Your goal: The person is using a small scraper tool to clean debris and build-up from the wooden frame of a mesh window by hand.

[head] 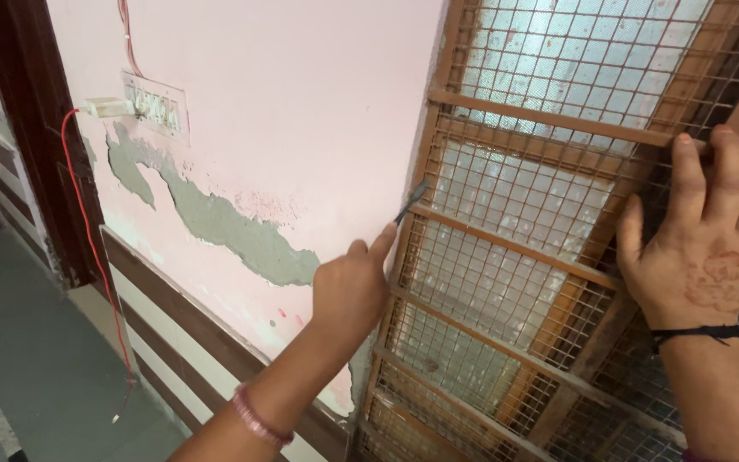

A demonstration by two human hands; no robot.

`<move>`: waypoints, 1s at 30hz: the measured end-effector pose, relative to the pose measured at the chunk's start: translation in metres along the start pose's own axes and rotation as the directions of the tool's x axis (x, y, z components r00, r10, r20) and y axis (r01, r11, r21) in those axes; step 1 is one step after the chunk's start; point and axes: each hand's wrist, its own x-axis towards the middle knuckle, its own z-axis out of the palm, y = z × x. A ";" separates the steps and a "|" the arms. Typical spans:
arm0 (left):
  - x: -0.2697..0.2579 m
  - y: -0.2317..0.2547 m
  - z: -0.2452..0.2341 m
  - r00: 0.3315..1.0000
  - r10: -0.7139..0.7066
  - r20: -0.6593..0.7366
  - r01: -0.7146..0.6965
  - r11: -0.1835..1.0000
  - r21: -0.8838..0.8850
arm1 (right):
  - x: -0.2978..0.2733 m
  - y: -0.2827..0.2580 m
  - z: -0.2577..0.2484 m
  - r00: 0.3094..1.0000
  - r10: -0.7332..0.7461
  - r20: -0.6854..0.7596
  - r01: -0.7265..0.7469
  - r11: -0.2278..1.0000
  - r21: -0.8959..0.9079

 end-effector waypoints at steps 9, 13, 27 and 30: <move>0.047 -0.007 -0.047 0.978 0.185 -0.099 -0.169 0.974 0.152 | -0.002 0.002 0.003 1.000 -0.009 0.010 0.009 1.000 0.003; 0.049 -0.005 -0.057 0.976 0.195 -0.101 -0.190 0.980 0.056 | 0.008 0.000 -0.008 0.998 -0.051 -0.030 0.048 0.994 -0.094; 0.096 0.041 -0.027 0.865 0.311 0.395 -0.012 0.799 -0.601 | -0.003 0.002 0.001 1.000 0.004 0.031 -0.007 0.994 0.108; 0.099 0.017 -0.011 0.817 0.253 0.518 0.057 0.859 -0.510 | 0.003 0.002 -0.003 1.000 -0.018 0.005 0.018 0.999 0.027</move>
